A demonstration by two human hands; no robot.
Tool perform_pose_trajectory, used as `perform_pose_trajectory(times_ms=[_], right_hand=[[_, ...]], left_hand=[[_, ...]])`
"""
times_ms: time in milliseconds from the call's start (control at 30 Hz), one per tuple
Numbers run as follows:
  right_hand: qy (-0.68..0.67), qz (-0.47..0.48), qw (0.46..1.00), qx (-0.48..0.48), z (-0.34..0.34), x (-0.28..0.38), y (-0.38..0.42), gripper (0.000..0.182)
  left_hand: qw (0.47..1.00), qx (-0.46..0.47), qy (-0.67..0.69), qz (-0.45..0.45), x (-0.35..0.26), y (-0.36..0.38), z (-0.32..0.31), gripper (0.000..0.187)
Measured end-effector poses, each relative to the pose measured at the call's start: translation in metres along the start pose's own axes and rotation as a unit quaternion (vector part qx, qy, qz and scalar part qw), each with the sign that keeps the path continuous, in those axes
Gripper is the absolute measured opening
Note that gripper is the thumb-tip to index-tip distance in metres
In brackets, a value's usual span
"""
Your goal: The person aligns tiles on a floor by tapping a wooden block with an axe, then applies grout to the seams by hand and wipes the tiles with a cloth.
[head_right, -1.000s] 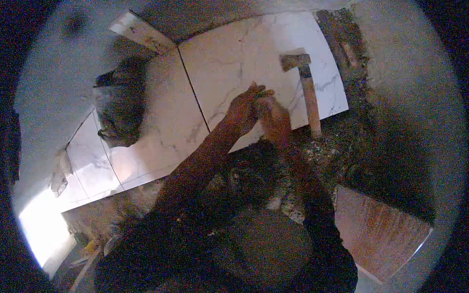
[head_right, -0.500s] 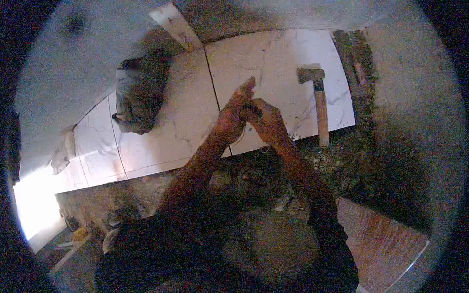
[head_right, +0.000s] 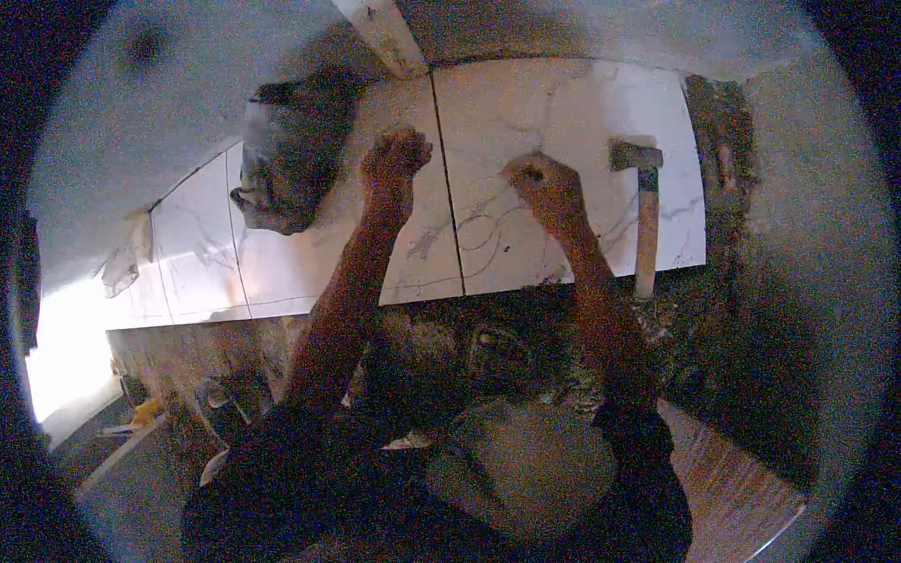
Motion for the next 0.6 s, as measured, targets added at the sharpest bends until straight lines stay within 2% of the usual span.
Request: perform_pose_trajectory(times_ms=[33,67,133,167,233,300,333,367,433,567,600], right_hand=[[-0.061,-0.070,0.996,0.016,0.002,-0.004,-0.006,0.021],[-0.061,-0.070,0.996,0.018,0.003,-0.010,-0.013,0.021],[0.021,0.027,0.998,-0.047,0.006,-0.022,-0.031,0.023],[0.021,0.026,0.998,-0.047,0.009,-0.027,-0.044,0.023],[0.140,0.154,0.966,-0.154,0.016,-0.035,-0.071,0.024],[0.151,0.179,0.956,-0.177,0.017,-0.044,-0.096,0.019],[0.163,0.205,0.944,-0.198,0.017,-0.048,-0.106,0.015],[0.163,0.202,0.945,-0.199,0.016,-0.052,-0.115,0.015],[0.224,0.190,0.938,-0.184,0.011,-0.060,-0.131,0.017],[0.252,0.230,0.928,-0.153,0.002,-0.071,-0.147,0.021],[0.249,0.222,0.931,-0.144,0.000,-0.066,-0.149,0.020]], left_hand=[[1.000,-0.003,0.000,0.000,0.005,-0.005,0.000,0.025],[1.000,0.000,0.018,-0.001,0.010,-0.011,-0.001,0.024],[0.999,0.003,0.035,0.000,0.017,-0.024,0.000,0.023],[1.000,0.015,0.000,-0.024,0.018,-0.031,0.002,0.021],[0.998,0.029,-0.036,-0.045,0.029,-0.053,0.012,0.020],[0.955,-0.060,-0.273,-0.096,0.037,-0.077,0.033,0.022],[0.955,-0.058,-0.275,-0.094,0.033,-0.086,0.038,0.022],[0.903,-0.058,-0.393,-0.161,0.027,-0.094,0.044,0.025],[0.843,-0.084,-0.502,-0.173,0.027,-0.104,0.053,0.030],[0.841,-0.048,-0.515,-0.160,0.047,-0.146,0.081,0.032],[0.809,-0.015,-0.529,-0.255,0.049,-0.153,0.085,0.033]])
Point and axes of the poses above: each hand's wrist, its own y-axis away from the middle knuckle, its own z-axis out of the back of the hand, x = y × z, the point moved 1 cm from there along -y, towards the middle knuckle, and after that the axes turned 4 degrees about -x, right-handed, at the moved point
